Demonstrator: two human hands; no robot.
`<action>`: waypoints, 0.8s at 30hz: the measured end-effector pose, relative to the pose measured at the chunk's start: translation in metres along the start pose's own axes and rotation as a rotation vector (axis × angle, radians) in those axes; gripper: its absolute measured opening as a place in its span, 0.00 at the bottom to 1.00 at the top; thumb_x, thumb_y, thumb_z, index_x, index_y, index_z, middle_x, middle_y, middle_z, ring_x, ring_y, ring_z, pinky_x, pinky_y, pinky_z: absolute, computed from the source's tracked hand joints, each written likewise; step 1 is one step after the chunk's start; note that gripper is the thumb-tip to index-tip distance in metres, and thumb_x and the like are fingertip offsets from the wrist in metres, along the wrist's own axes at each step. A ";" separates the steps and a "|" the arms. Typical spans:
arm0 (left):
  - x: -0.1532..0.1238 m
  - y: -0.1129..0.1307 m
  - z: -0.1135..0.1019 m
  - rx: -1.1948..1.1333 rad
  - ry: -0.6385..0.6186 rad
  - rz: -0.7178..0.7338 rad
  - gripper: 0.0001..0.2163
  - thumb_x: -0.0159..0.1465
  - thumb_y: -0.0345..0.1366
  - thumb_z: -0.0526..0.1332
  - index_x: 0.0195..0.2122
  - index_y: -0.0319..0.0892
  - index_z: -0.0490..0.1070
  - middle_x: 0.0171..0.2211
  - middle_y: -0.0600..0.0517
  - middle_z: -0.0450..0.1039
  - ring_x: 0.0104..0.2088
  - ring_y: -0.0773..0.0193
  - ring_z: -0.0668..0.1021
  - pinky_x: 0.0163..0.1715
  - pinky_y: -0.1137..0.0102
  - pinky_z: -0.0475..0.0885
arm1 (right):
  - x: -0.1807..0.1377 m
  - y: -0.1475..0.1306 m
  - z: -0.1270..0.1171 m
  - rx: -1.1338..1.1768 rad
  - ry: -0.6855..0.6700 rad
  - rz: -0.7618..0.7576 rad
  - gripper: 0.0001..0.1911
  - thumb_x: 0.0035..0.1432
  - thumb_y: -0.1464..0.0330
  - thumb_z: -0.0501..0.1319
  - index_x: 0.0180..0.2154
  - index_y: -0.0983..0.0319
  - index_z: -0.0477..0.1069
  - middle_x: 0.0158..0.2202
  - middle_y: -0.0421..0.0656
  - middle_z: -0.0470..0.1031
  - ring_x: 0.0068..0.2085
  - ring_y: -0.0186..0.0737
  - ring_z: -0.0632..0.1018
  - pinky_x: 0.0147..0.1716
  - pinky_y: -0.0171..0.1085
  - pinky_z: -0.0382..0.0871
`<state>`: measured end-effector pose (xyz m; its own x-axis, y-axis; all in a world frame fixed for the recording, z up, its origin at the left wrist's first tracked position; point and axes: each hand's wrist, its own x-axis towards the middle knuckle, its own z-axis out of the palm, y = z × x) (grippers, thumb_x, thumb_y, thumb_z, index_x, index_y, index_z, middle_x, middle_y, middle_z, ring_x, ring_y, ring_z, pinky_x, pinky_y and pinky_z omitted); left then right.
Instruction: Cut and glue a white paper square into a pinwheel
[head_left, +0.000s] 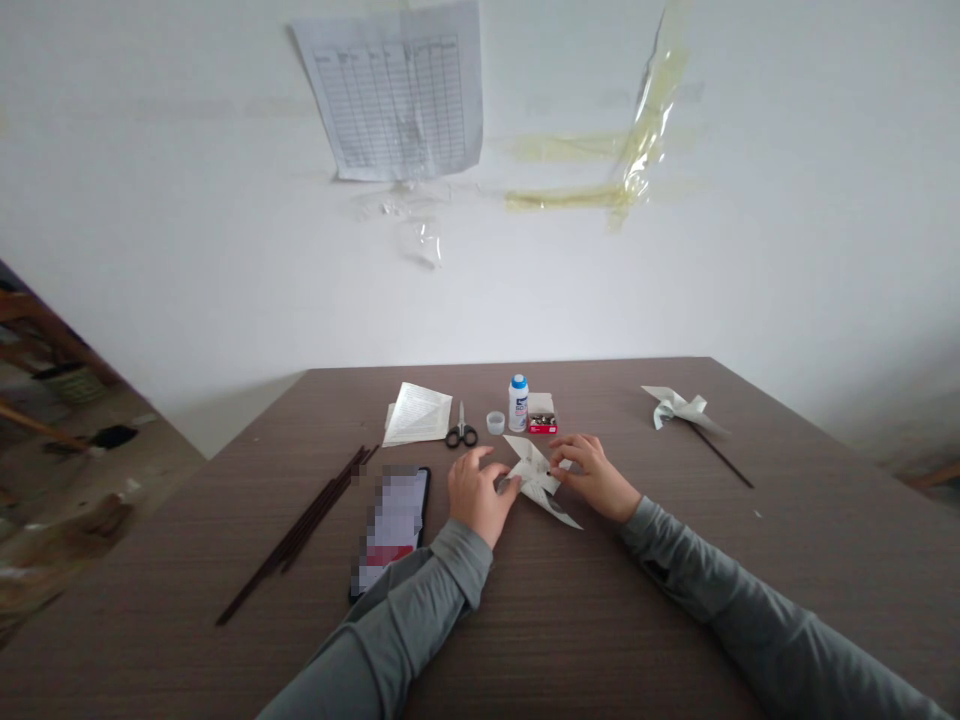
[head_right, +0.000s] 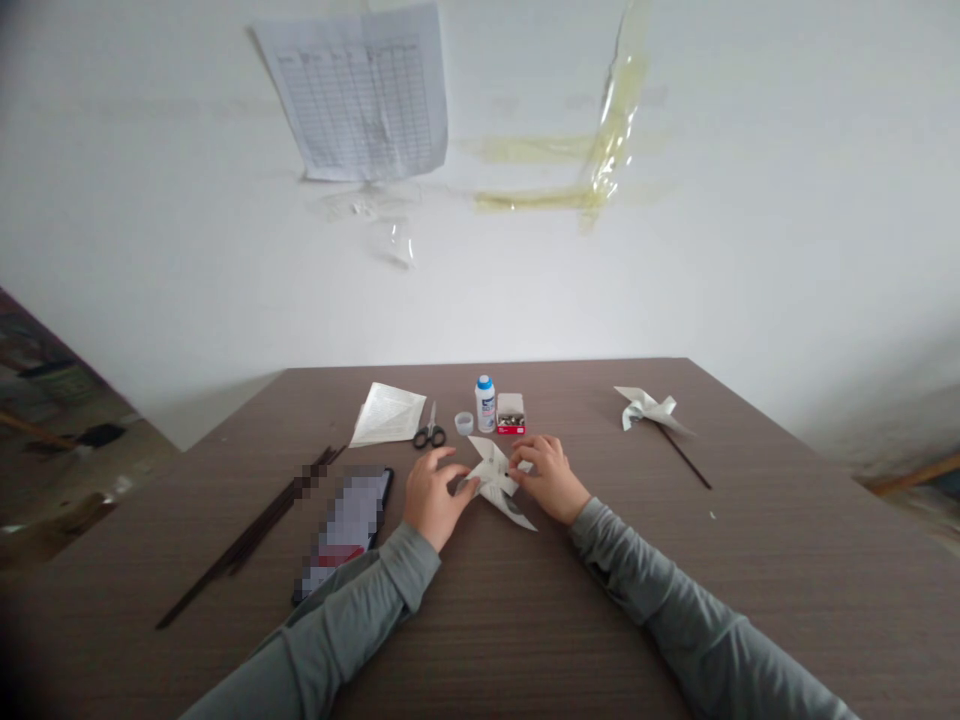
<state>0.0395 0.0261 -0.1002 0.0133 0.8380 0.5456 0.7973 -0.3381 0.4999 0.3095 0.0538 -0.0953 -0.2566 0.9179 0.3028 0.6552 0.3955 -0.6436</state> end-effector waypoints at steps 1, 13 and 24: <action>0.000 0.000 -0.001 -0.008 0.002 -0.008 0.07 0.66 0.30 0.87 0.39 0.51 0.97 0.61 0.43 0.95 0.63 0.38 0.93 0.69 0.41 0.90 | 0.000 0.000 0.000 0.009 -0.006 -0.006 0.09 0.75 0.56 0.77 0.42 0.51 0.92 0.65 0.53 0.93 0.73 0.68 0.84 0.75 0.68 0.80; 0.001 -0.005 -0.011 -0.153 0.030 0.017 0.09 0.67 0.28 0.87 0.42 0.51 0.97 0.61 0.42 0.94 0.64 0.37 0.94 0.70 0.38 0.90 | 0.000 -0.004 -0.001 0.123 -0.025 -0.143 0.14 0.76 0.49 0.81 0.41 0.49 0.92 0.53 0.51 0.96 0.68 0.70 0.90 0.75 0.67 0.84; -0.001 -0.004 -0.007 -0.160 0.020 0.022 0.08 0.66 0.32 0.88 0.44 0.50 0.96 0.61 0.41 0.93 0.64 0.37 0.93 0.70 0.39 0.90 | -0.001 -0.007 0.000 0.116 0.045 -0.213 0.11 0.74 0.54 0.83 0.39 0.51 0.93 0.47 0.51 0.97 0.61 0.65 0.92 0.70 0.62 0.86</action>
<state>0.0325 0.0236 -0.0984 0.0159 0.8214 0.5702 0.6907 -0.4213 0.5877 0.3054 0.0506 -0.0909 -0.3466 0.8119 0.4698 0.5031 0.5836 -0.6374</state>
